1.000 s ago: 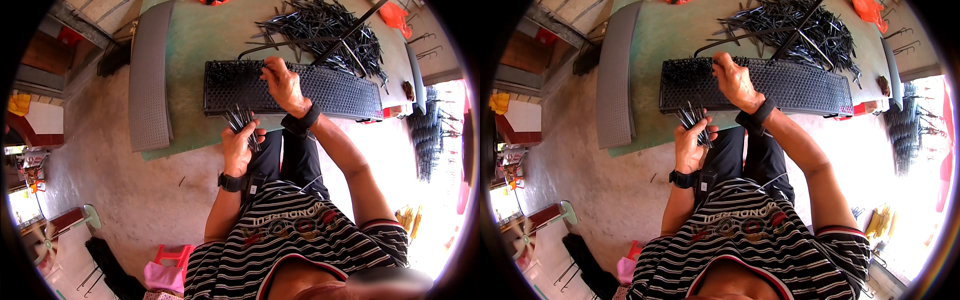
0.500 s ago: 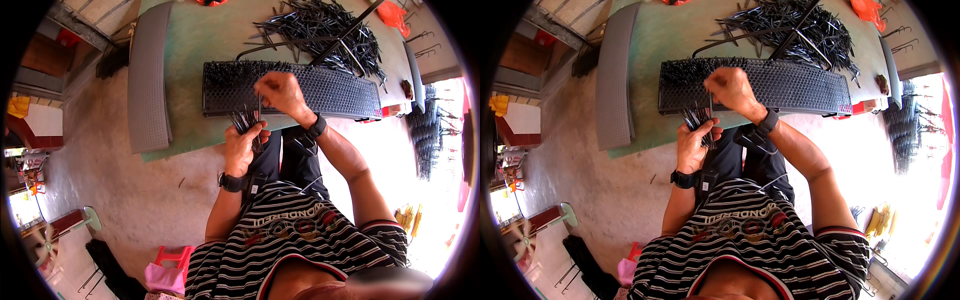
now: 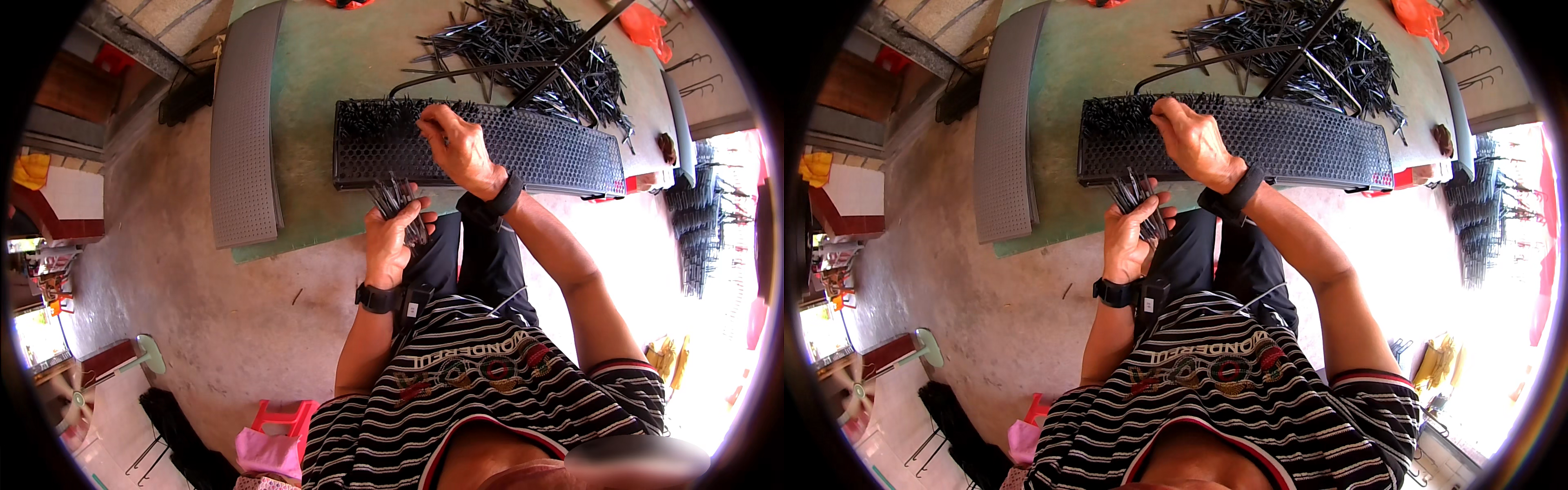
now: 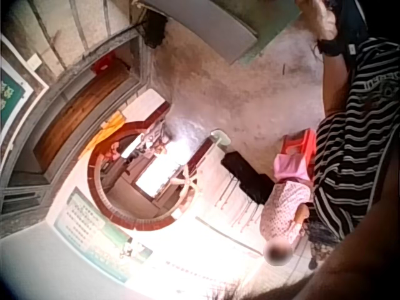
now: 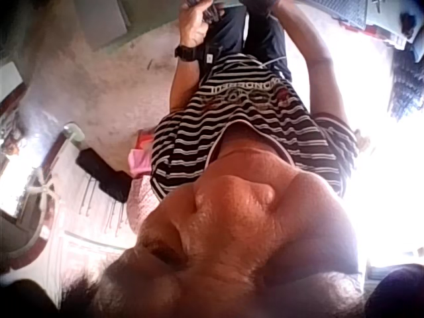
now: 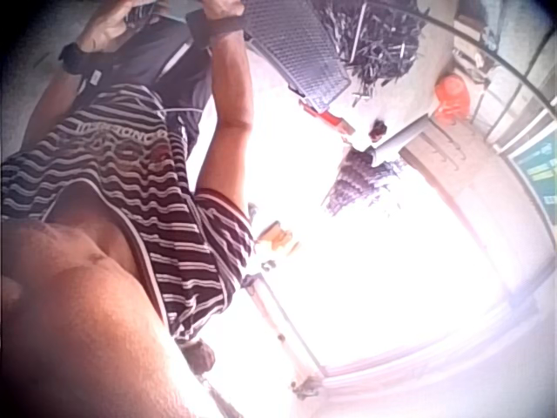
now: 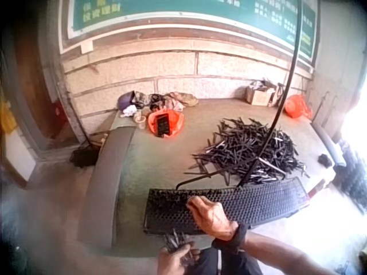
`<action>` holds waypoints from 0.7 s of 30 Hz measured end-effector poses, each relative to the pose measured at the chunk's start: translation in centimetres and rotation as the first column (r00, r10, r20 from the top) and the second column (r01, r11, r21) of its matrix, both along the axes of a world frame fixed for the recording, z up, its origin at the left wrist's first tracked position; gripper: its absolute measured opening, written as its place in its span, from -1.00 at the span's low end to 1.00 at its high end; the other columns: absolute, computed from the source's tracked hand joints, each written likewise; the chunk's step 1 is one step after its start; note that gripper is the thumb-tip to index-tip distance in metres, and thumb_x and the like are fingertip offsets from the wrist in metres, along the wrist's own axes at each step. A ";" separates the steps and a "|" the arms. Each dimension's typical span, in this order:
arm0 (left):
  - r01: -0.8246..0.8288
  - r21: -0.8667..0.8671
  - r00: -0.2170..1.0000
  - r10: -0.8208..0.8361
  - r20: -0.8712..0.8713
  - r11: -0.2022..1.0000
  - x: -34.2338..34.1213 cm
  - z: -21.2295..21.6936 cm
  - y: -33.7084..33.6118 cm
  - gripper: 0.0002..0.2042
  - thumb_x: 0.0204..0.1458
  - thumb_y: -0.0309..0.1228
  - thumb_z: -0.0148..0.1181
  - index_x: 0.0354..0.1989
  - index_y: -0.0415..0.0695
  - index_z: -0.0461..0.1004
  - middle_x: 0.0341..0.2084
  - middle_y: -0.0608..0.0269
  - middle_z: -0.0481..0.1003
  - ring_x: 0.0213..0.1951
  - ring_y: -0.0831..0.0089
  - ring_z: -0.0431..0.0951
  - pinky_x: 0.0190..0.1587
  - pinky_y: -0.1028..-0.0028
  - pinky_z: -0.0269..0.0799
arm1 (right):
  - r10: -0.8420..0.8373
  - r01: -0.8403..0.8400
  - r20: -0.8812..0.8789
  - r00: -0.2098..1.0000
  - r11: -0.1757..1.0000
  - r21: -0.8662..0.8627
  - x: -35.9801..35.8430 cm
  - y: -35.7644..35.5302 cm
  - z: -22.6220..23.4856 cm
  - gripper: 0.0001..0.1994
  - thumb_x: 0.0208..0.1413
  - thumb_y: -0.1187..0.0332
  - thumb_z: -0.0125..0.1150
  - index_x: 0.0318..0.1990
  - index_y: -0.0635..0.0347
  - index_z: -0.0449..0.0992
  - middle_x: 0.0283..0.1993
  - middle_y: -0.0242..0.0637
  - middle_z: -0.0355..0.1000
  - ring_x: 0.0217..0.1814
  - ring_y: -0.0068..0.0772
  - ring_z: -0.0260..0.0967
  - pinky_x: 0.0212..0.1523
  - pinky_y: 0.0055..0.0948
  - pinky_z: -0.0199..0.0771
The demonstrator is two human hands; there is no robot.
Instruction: The person inserts black plastic bristles into a perforated metal broom head. They hold a bundle of bristles in one hand and use the other to push individual bristles into the holes of the metal frame. The person occasionally gathers more bristles from a pile on the table to continue the assembly process.
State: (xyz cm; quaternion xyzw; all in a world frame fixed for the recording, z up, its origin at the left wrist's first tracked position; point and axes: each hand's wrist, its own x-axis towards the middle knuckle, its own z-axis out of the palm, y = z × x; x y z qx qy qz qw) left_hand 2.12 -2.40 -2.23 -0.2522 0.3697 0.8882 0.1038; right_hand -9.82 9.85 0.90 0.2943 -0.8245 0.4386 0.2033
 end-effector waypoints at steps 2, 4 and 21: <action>-0.012 -0.003 1.000 0.012 0.013 1.000 0.0 0.1 0.0 -0.71 -0.02 -0.60 0.17 -0.08 -0.22 0.41 -0.36 0.05 0.53 -0.49 0.30 0.57 -0.49 0.39 0.53 | 0.013 -0.007 -0.033 0.999 0.985 0.174 -0.1 0.2 0.6 -0.87 0.00 0.48 0.15 -0.28 0.20 0.37 -0.43 -0.11 0.41 -0.46 -0.01 0.39 -0.54 -0.23 0.36; -0.015 0.003 1.000 0.015 0.018 1.000 -0.1 0.0 0.1 -0.71 -0.04 -0.60 0.19 -0.10 -0.22 0.41 -0.38 0.07 0.54 -0.50 0.32 0.56 -0.51 0.41 0.51 | 0.025 -0.009 -0.051 0.998 0.953 0.302 -0.3 0.4 1.0 -0.87 0.00 0.45 0.15 -0.29 0.18 0.37 -0.45 -0.11 0.40 -0.46 -0.01 0.38 -0.56 -0.20 0.33; 0.075 -0.052 0.997 -0.075 0.012 0.996 0.0 1.1 0.8 -0.77 -0.09 -0.56 0.26 -0.21 -0.22 0.47 -0.52 0.24 0.50 -0.58 0.44 0.52 -0.57 0.53 0.44 | 0.228 -0.376 0.739 0.633 0.926 0.036 1.0 1.4 0.9 -0.86 -0.06 0.40 0.24 -0.39 0.30 0.59 -0.55 -0.32 0.49 -0.52 -0.65 0.36 -0.47 -0.56 0.36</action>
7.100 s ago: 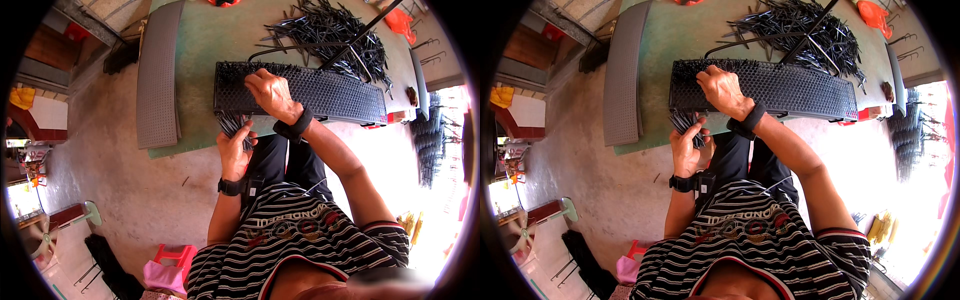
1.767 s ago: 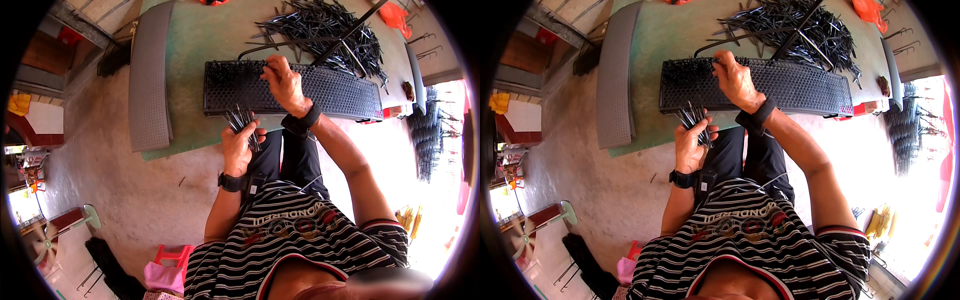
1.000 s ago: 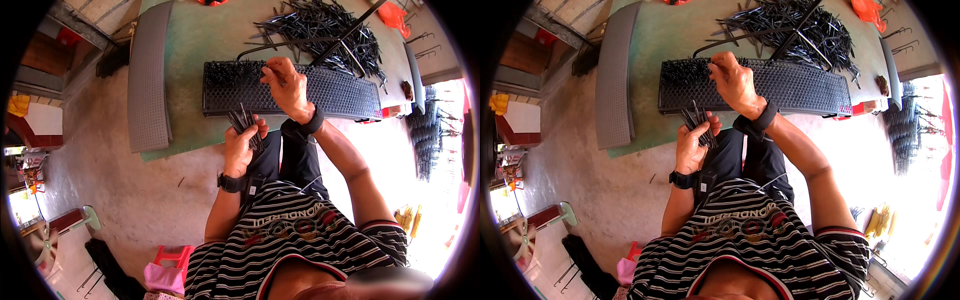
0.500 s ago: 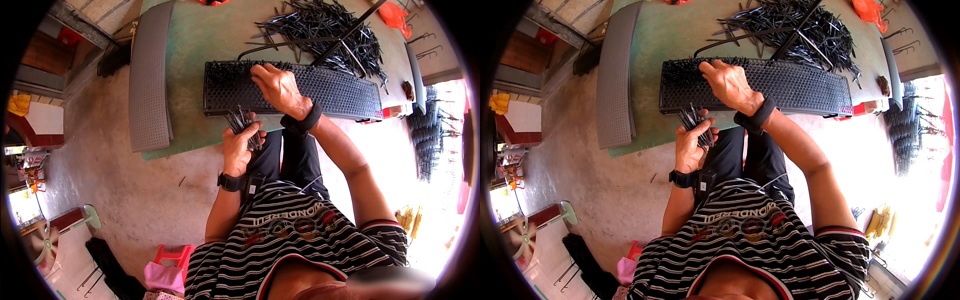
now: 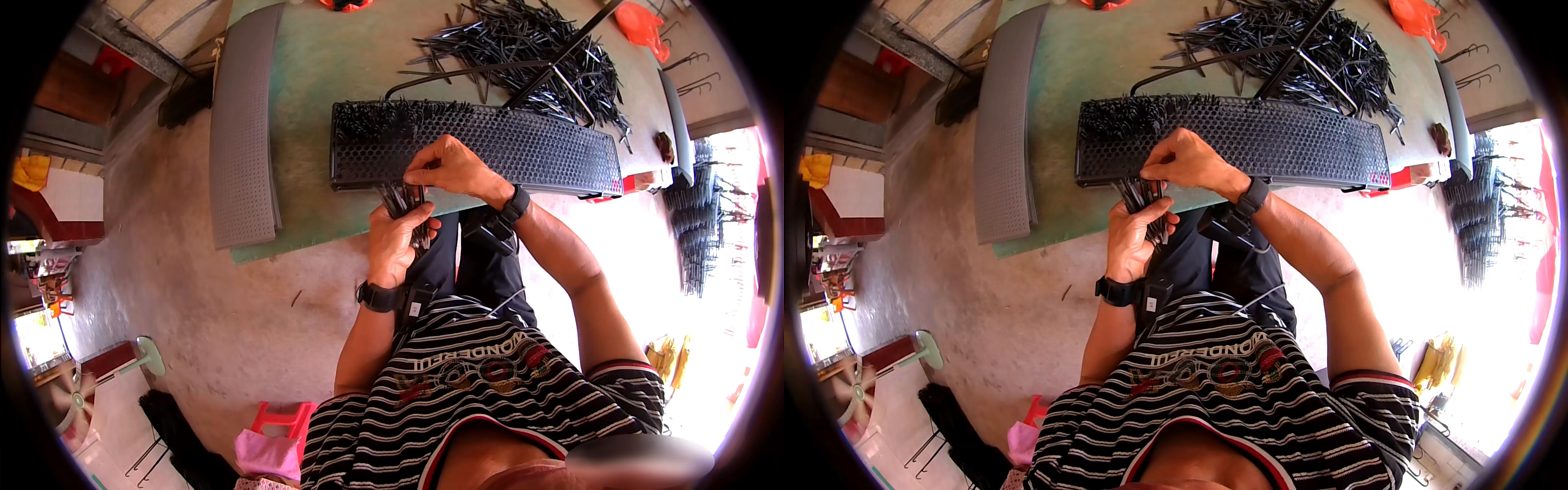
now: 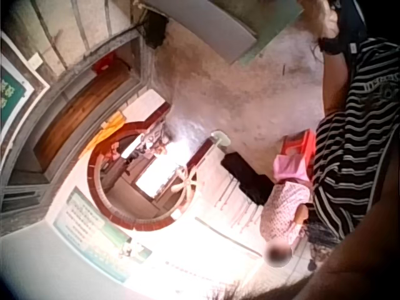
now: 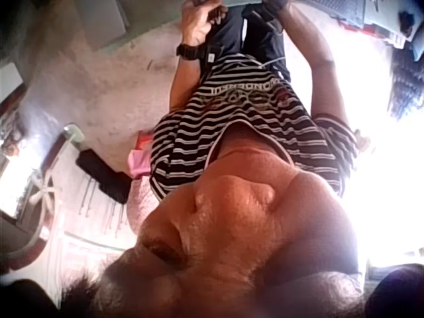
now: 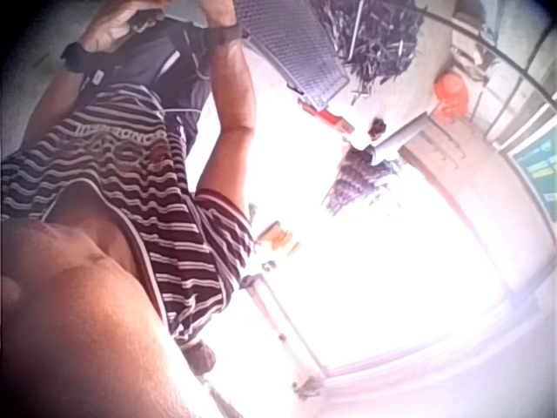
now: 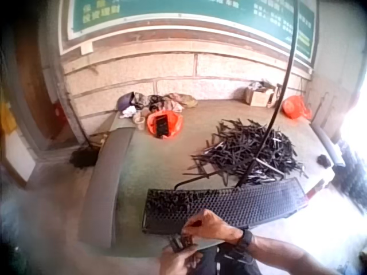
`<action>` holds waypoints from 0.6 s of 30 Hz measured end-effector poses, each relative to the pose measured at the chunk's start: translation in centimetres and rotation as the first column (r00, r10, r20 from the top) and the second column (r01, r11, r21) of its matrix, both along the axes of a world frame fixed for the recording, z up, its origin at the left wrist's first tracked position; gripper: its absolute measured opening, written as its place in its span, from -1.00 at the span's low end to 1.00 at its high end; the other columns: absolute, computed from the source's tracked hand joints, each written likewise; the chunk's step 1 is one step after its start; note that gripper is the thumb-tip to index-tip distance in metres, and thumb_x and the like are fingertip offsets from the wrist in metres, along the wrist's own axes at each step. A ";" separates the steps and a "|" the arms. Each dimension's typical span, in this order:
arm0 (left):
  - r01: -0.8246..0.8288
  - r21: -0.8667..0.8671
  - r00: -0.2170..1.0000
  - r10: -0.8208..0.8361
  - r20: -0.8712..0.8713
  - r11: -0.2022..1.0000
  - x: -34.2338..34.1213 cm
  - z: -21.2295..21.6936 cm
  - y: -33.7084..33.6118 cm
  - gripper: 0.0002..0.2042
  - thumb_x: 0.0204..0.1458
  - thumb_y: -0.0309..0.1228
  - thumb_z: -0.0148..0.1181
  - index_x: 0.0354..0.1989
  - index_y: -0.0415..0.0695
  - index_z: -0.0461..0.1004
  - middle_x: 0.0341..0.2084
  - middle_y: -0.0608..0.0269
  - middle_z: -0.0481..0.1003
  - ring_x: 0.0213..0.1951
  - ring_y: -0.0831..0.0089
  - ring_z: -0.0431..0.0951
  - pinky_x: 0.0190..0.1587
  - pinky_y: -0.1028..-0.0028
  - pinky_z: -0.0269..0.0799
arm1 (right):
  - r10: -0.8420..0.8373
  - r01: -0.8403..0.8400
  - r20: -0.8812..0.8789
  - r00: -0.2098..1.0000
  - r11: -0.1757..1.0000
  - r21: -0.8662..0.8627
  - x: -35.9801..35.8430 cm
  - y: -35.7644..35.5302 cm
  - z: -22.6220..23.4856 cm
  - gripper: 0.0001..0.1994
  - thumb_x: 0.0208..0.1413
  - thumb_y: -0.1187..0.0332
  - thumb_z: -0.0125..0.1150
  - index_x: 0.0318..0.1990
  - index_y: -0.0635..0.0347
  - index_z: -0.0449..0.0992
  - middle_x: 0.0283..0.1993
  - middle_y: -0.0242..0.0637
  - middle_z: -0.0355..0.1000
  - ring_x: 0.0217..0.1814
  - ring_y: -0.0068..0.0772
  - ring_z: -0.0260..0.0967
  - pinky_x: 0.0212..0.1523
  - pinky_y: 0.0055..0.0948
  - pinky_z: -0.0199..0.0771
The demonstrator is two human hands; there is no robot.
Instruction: The person inserts black plastic bristles into a perforated metal broom head. They hold a bundle of bristles in one hand and use the other to push individual bristles into the holes of the metal frame. The person occasionally gathers more bristles from a pile on the table to continue the assembly process.
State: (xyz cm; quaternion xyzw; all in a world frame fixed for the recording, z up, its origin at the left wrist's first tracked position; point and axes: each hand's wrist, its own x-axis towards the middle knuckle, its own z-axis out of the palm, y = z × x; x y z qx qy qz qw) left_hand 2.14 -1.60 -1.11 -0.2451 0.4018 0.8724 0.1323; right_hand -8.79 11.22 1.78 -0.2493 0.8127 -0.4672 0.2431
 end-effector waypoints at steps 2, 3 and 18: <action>0.025 -0.012 1.000 -0.025 -0.003 1.000 0.1 0.0 0.0 -0.76 -0.08 -0.55 0.26 -0.20 -0.24 0.47 -0.51 0.24 0.49 -0.58 0.44 0.53 -0.57 0.53 0.44 | -0.119 0.119 0.004 0.993 0.991 -0.061 0.1 0.2 -0.7 -0.84 -0.03 0.39 0.21 -0.40 0.35 0.56 -0.54 -0.34 0.49 -0.54 -0.65 0.35 -0.53 -0.57 0.35; 0.037 -0.012 0.999 -0.037 -0.019 0.999 0.1 -0.2 0.1 -0.76 -0.08 -0.55 0.26 -0.19 -0.24 0.47 -0.51 0.25 0.49 -0.57 0.44 0.53 -0.56 0.53 0.45 | -0.208 0.209 0.024 0.978 0.972 -0.103 0.1 0.1 -0.6 -0.82 -0.04 0.37 0.22 -0.41 0.36 0.54 -0.53 -0.30 0.48 -0.56 -0.62 0.36 -0.55 -0.56 0.35; 0.019 0.050 0.999 -0.017 -0.047 0.999 0.3 -1.4 0.0 -0.78 0.03 -0.50 0.16 -0.14 -0.26 0.43 -0.42 0.15 0.50 -0.46 0.36 0.56 -0.44 0.44 0.52 | -0.571 0.381 -0.334 0.750 0.785 -0.488 -0.7 -2.2 -0.5 -0.86 0.07 0.54 0.11 -0.24 0.27 0.29 -0.50 -0.15 0.44 -0.48 -0.42 0.51 -0.52 -0.51 0.44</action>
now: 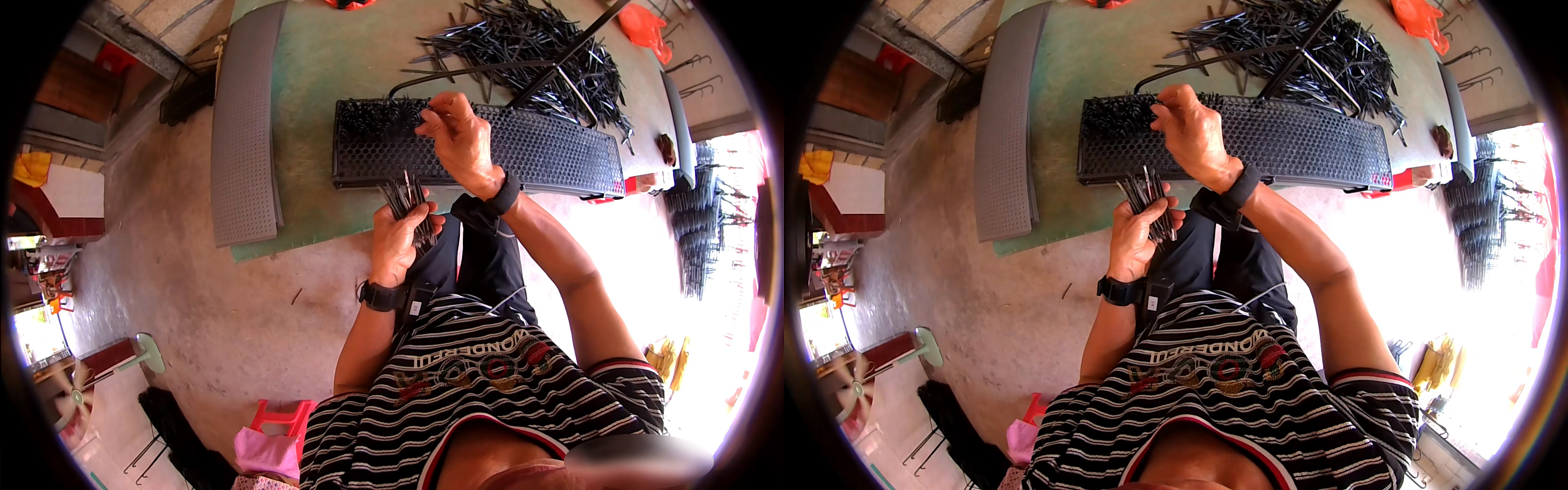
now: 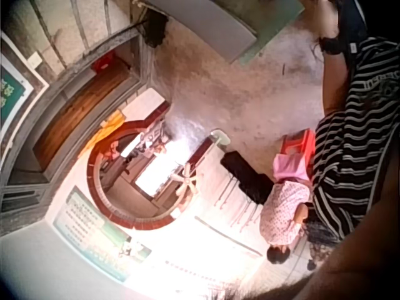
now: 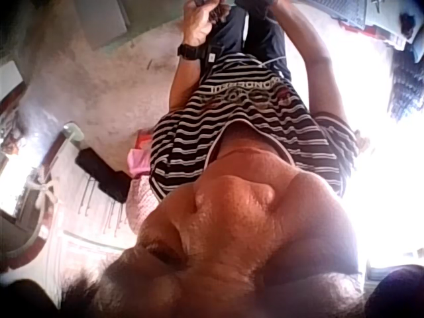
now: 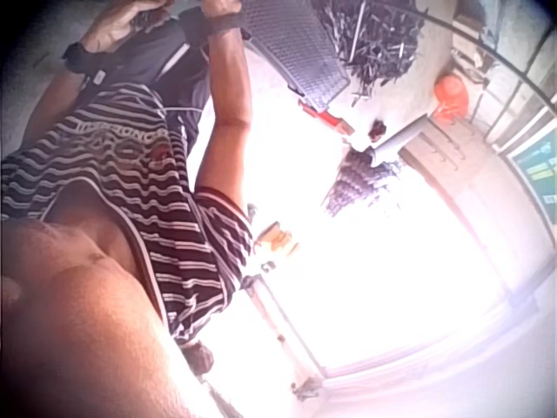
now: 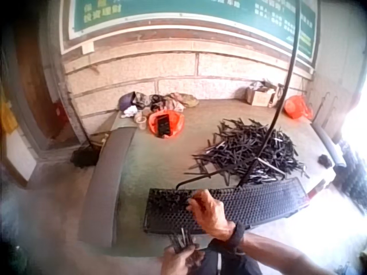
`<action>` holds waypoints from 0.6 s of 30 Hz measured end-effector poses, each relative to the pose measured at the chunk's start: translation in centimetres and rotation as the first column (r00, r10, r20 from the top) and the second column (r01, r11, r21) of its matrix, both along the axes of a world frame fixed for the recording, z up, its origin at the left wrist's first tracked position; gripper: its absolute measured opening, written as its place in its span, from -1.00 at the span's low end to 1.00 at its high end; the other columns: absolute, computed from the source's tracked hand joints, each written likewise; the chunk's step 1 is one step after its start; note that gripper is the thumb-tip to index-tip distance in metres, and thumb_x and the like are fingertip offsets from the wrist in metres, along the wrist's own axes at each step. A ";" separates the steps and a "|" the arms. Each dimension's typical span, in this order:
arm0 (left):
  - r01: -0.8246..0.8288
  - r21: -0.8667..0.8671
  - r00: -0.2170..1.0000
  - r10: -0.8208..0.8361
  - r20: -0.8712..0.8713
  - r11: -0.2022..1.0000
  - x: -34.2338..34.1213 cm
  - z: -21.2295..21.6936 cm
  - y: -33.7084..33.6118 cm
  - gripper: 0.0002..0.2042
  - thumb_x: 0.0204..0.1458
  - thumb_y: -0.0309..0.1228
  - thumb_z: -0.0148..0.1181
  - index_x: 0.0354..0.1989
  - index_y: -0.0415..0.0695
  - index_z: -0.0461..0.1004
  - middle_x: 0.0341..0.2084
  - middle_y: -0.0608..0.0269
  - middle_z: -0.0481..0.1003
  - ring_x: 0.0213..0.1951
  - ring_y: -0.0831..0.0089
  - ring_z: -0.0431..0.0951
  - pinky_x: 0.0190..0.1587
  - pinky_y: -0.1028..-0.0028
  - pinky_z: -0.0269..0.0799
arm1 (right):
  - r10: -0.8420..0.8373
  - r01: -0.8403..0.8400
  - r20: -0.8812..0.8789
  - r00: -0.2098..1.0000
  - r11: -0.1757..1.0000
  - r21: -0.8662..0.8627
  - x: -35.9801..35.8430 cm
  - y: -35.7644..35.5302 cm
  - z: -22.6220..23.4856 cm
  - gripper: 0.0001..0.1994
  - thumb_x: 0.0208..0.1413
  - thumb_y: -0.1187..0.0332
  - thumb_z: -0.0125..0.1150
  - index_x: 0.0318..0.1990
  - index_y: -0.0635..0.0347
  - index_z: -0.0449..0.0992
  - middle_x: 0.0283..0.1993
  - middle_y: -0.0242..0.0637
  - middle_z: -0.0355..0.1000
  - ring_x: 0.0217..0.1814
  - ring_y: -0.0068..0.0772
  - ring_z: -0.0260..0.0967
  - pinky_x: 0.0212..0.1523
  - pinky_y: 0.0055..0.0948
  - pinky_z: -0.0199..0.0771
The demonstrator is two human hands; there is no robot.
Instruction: The person inserts black plastic bristles into a perforated metal broom head. They hold a bundle of bristles in one hand and use the other to push individual bristles into the holes of the metal frame. The person occasionally gathers more bristles from a pile on the table to continue the assembly process.
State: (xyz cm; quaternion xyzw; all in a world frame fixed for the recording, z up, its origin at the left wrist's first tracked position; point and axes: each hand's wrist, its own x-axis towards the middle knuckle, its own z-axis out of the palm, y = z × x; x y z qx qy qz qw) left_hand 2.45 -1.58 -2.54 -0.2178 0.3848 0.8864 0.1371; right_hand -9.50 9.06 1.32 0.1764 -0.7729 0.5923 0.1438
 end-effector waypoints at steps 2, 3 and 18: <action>0.000 -0.001 1.000 0.000 -0.006 1.000 0.0 0.0 -0.1 -0.78 0.04 -0.50 0.14 -0.13 -0.26 0.42 -0.41 0.14 0.51 -0.46 0.36 0.56 -0.44 0.43 0.52 | 0.018 -0.014 -0.041 0.999 0.997 0.073 0.0 -0.2 -0.1 -0.85 0.07 0.54 0.11 -0.23 0.26 0.29 -0.49 -0.15 0.43 -0.47 -0.41 0.51 -0.52 -0.51 0.44; 0.002 -0.007 1.000 -0.002 -0.003 1.000 0.0 0.1 -0.1 -0.79 0.05 -0.50 0.13 -0.13 -0.26 0.42 -0.41 0.14 0.51 -0.46 0.36 0.56 -0.44 0.44 0.52 | 0.021 -0.018 -0.040 0.999 0.996 0.089 0.1 -0.3 -0.1 -0.87 0.06 0.55 0.11 -0.25 0.26 0.32 -0.46 -0.13 0.43 -0.47 -0.30 0.49 -0.49 -0.45 0.45; 0.035 -0.124 0.998 -0.041 -0.051 0.992 0.0 -0.2 0.4 -0.78 0.02 -0.54 0.15 -0.14 -0.27 0.42 -0.43 0.15 0.51 -0.50 0.37 0.55 -0.47 0.47 0.51 | 0.334 -0.449 0.316 0.888 0.778 0.440 0.7 0.7 2.1 -0.81 -0.08 0.32 0.25 -0.38 0.27 0.56 -0.56 -0.16 0.45 -0.58 -0.39 0.37 -0.55 -0.46 0.31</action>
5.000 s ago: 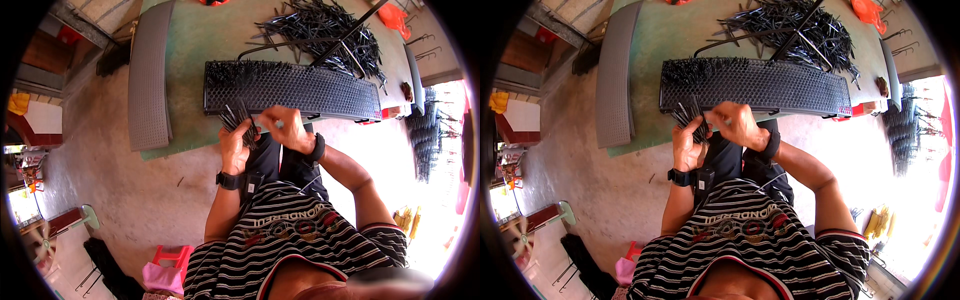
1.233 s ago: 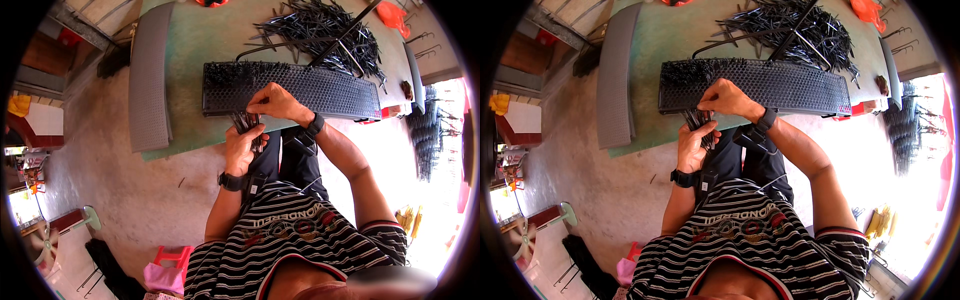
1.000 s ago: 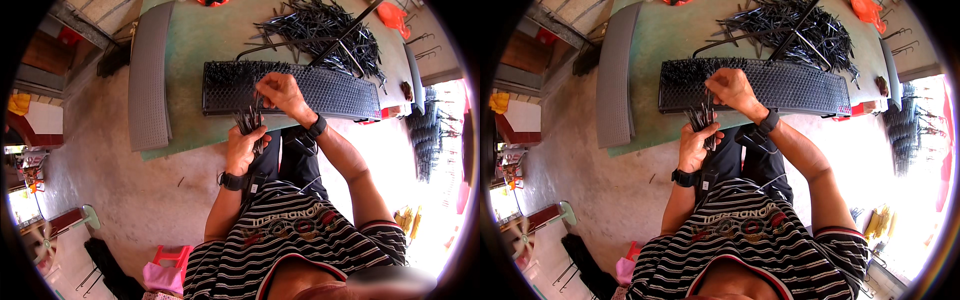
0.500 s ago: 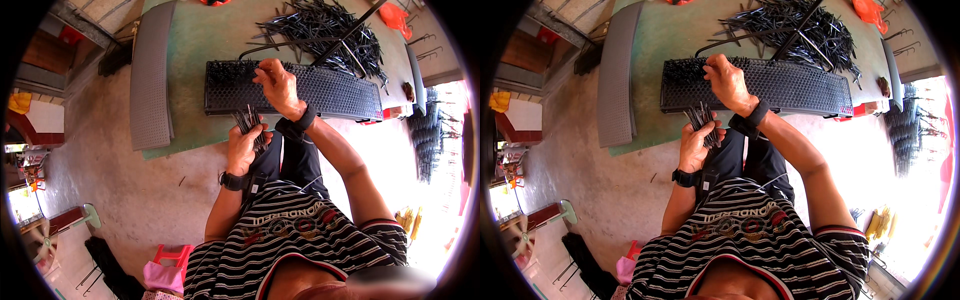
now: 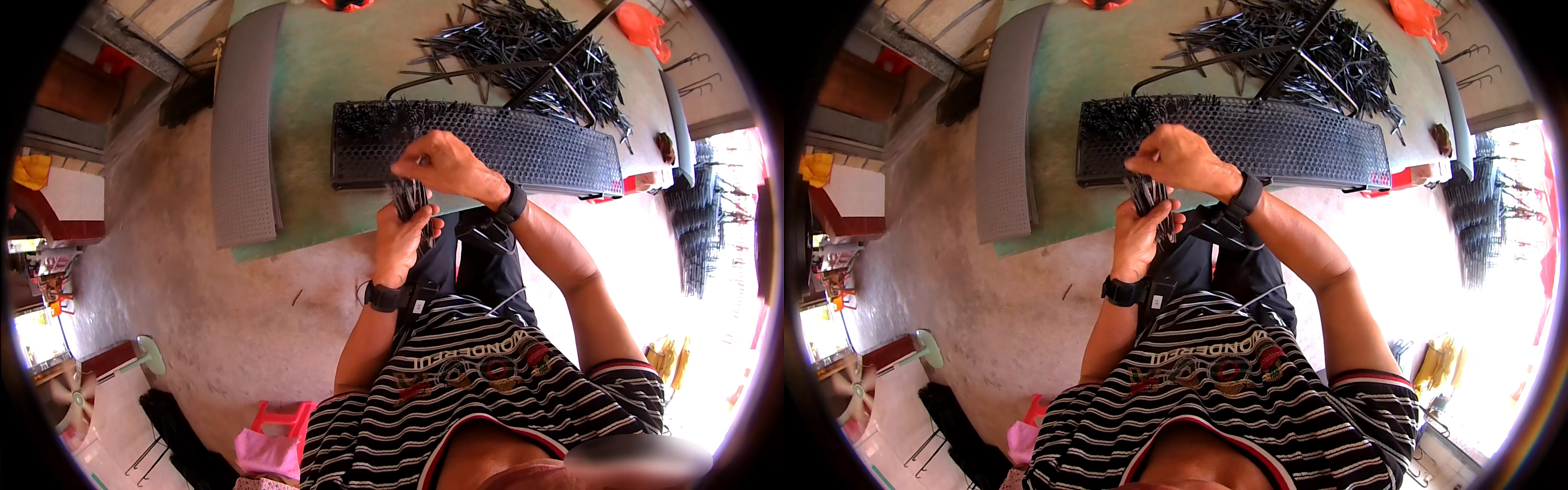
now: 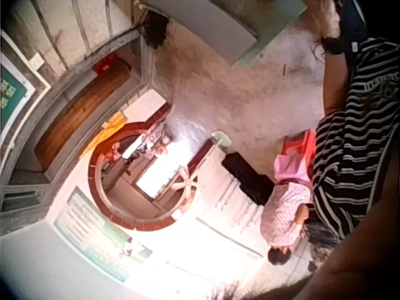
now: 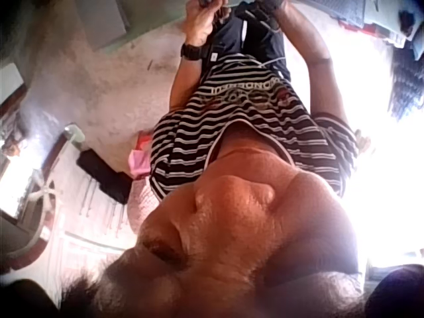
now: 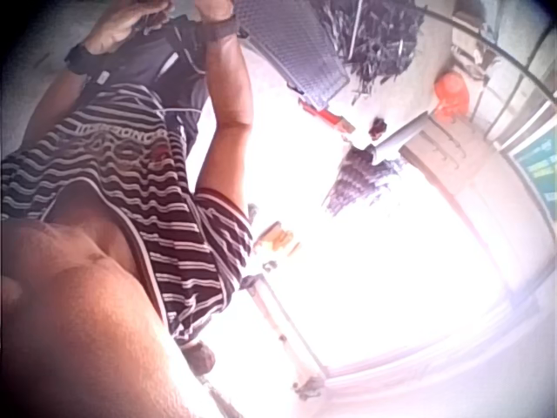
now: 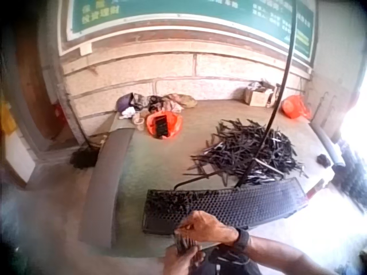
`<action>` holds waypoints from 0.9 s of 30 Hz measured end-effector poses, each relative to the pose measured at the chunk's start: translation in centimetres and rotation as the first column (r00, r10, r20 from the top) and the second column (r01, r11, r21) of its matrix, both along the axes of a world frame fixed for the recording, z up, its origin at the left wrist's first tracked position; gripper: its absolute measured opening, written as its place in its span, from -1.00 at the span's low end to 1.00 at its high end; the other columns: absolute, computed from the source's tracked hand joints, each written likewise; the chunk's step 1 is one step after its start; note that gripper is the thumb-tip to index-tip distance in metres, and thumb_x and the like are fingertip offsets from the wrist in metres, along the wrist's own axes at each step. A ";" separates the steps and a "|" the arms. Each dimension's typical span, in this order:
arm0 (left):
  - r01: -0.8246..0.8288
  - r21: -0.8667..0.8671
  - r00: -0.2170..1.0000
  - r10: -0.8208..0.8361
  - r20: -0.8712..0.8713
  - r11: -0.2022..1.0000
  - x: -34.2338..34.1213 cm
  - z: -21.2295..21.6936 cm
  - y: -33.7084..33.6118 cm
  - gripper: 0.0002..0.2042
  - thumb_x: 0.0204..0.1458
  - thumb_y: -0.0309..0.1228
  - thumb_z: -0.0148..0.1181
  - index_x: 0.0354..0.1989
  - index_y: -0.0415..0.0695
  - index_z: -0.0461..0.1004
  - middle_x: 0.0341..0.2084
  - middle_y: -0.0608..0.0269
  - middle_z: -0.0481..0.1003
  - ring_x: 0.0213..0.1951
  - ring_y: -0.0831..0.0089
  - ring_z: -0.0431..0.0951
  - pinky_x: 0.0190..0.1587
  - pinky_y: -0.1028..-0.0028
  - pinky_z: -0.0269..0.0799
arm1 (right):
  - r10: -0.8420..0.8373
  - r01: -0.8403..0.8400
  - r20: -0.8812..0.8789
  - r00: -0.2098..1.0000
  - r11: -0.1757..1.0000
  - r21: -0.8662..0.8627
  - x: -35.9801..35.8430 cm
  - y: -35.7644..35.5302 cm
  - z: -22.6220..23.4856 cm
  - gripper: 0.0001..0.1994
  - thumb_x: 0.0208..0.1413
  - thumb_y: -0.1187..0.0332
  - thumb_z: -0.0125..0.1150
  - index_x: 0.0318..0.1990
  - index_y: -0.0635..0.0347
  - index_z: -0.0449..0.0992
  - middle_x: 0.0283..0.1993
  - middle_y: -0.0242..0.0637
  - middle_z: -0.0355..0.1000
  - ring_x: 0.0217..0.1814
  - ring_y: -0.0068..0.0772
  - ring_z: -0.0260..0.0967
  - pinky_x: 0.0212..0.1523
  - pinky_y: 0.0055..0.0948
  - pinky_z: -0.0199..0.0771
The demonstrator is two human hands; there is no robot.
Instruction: The person inserts black plastic bristles into a perforated metal broom head. They hold a bundle of bristles in one hand and use the other to push individual bristles into the holes of the metal frame. The person occasionally gathers more bristles from a pile on the table to continue the assembly process.
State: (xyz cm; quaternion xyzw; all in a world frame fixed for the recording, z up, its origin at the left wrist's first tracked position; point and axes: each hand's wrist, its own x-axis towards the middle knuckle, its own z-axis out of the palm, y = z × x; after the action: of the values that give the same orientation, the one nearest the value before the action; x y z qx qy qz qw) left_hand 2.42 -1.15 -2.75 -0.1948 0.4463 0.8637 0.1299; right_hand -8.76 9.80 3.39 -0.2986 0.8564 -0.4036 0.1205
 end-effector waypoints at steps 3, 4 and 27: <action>0.033 -0.019 0.999 -0.033 -0.020 0.999 -0.3 0.2 0.5 -0.78 0.02 -0.55 0.15 -0.13 -0.27 0.42 -0.44 0.15 0.51 -0.51 0.38 0.55 -0.48 0.48 0.51 | 0.059 -0.052 0.224 0.973 0.998 -0.037 -0.1 0.9 -0.6 -0.83 -0.07 0.38 0.19 -0.38 0.31 0.56 -0.59 -0.27 0.44 -0.59 -0.57 0.34 -0.55 -0.52 0.31; 0.039 -0.016 0.999 -0.040 -0.025 0.999 -0.3 0.3 0.6 -0.78 0.02 -0.55 0.15 -0.13 -0.27 0.42 -0.44 0.15 0.51 -0.52 0.39 0.55 -0.49 0.48 0.51 | 0.007 0.011 0.206 0.978 0.996 -0.085 -0.2 1.1 -0.9 -0.84 -0.07 0.38 0.19 -0.39 0.32 0.56 -0.59 -0.30 0.44 -0.59 -0.58 0.33 -0.55 -0.53 0.30; 0.016 -0.041 0.999 -0.014 0.048 0.999 0.1 0.6 0.2 -0.80 0.04 -0.52 0.13 -0.14 -0.25 0.46 -0.44 0.16 0.52 -0.52 0.43 0.55 -0.48 0.50 0.49 | -0.429 0.290 -0.192 0.883 0.818 -0.497 -0.6 -1.2 -1.9 -0.90 0.09 0.52 0.08 -0.25 0.27 0.31 -0.53 -0.17 0.43 -0.48 -0.37 0.51 -0.52 -0.47 0.46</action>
State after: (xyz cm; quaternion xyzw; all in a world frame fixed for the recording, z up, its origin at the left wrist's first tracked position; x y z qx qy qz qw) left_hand 2.54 -1.00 -2.15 -0.2148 0.4621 0.8485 0.1429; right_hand -9.31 8.63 1.48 -0.2061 0.7870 -0.5587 -0.1612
